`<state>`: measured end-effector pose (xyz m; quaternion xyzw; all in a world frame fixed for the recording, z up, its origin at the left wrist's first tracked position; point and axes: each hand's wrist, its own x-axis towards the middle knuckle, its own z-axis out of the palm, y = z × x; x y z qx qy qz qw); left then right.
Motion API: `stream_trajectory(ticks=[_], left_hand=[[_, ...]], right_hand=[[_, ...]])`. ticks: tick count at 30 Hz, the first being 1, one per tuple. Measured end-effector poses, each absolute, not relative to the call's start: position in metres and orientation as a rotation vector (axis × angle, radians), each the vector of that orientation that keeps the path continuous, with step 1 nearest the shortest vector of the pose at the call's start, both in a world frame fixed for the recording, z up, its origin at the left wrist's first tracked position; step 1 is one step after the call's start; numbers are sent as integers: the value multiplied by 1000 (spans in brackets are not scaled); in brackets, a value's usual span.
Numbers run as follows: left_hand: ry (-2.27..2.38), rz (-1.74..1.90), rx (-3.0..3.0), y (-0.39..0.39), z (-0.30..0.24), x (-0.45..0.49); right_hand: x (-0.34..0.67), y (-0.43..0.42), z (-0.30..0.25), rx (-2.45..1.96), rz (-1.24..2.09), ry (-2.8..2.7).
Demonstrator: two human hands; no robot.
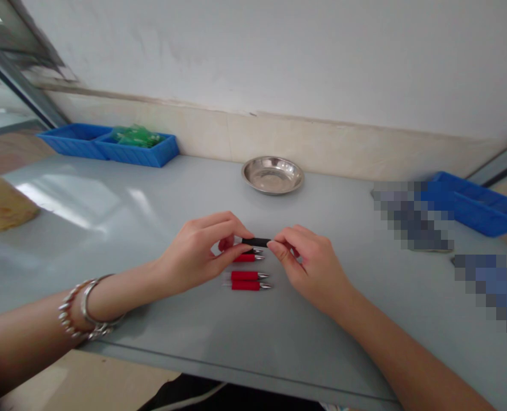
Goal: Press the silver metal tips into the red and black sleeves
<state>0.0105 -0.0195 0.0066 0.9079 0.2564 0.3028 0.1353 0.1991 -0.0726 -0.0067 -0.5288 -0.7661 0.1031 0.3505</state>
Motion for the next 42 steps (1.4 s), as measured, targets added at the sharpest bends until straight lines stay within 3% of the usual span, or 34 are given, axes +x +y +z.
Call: stream_trajectory(ticks=[9,25,42], left_hand=[[736,886,2686,-19,5,8],[1114,346,2654,3,-6,7],[971,506,2791,-4,-2,8]], right_hand=[[195,-71,-7,-1442,394,-1931],[202,-68,-11,-1512,316,-1938],[199,-77,-6,-1261,402,-2343]])
